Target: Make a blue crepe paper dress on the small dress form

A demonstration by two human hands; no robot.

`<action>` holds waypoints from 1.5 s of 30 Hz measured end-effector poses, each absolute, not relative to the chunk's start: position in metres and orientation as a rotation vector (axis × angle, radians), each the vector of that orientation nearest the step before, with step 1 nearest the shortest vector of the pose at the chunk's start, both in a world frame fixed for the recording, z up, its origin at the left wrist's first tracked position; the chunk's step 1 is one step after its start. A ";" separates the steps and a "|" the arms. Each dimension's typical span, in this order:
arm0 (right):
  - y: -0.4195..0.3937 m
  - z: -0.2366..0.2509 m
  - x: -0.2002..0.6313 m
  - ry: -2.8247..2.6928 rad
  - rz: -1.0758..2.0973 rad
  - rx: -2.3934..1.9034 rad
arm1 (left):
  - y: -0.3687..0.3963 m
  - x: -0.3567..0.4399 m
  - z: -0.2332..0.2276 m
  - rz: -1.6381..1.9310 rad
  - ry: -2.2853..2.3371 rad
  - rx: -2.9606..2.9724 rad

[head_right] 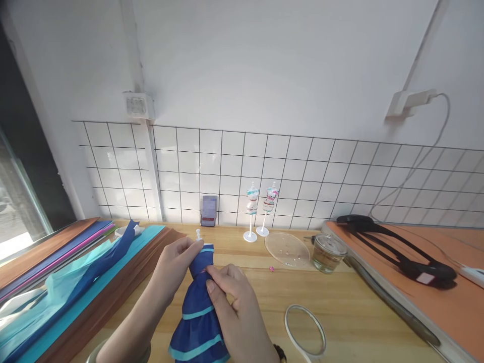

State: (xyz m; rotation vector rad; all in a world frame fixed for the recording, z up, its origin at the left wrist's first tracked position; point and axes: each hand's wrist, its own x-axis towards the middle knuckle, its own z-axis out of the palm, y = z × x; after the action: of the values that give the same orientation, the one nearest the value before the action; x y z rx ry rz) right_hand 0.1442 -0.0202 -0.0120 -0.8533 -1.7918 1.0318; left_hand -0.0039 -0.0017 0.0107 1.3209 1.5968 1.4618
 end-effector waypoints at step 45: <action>-0.026 -0.004 0.154 -1.953 -0.278 -0.677 | -0.014 0.008 0.020 1.436 1.529 1.427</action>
State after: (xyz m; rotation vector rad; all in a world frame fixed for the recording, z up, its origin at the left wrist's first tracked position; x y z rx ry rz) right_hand 0.1538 -0.0258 -0.0041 -0.6772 -1.9529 -0.2783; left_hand 0.0079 -0.0143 0.0197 1.4267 1.5289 1.4360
